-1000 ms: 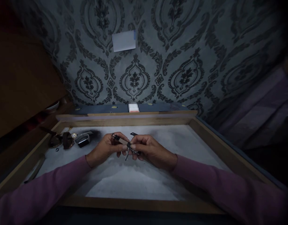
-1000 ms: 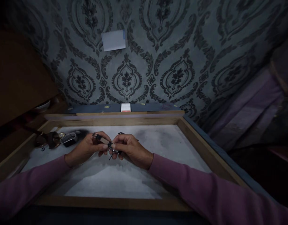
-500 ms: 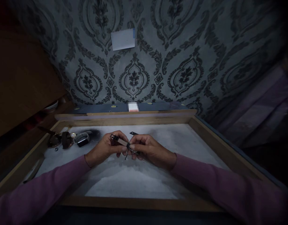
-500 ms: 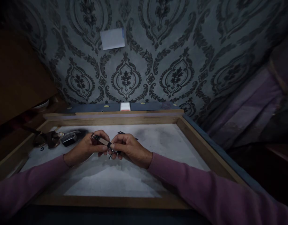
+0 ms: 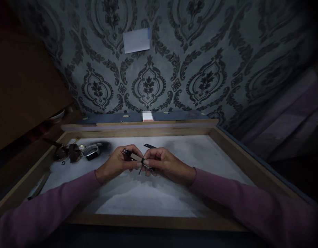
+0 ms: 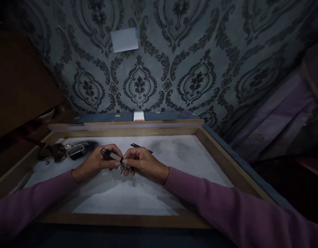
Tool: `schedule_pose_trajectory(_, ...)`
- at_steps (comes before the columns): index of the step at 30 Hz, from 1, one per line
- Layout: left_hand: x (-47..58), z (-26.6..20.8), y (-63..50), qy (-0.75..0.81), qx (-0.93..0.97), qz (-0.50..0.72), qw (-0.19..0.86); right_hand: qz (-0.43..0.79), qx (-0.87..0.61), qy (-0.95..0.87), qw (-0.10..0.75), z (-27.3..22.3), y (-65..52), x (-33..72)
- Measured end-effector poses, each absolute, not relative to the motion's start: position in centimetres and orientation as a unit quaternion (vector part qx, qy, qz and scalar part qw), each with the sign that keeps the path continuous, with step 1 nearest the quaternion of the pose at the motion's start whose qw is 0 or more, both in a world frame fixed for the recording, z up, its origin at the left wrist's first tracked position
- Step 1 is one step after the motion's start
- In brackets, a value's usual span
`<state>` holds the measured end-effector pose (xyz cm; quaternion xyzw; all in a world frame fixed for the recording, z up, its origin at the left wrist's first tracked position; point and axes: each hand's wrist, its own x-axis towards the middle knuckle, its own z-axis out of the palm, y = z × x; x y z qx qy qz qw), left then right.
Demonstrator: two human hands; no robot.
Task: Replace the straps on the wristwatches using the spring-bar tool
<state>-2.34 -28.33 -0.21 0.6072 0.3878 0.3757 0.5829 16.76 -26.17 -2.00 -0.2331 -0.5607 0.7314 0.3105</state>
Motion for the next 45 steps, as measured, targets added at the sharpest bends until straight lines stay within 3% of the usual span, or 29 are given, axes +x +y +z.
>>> schedule_pose_trajectory(45, -2.3, -0.5, -28.1, 0.386, 0.605, 0.375, 0.587, 0.746, -0.240, -0.520, 0.340, -2.3, -26.6, 16.6)
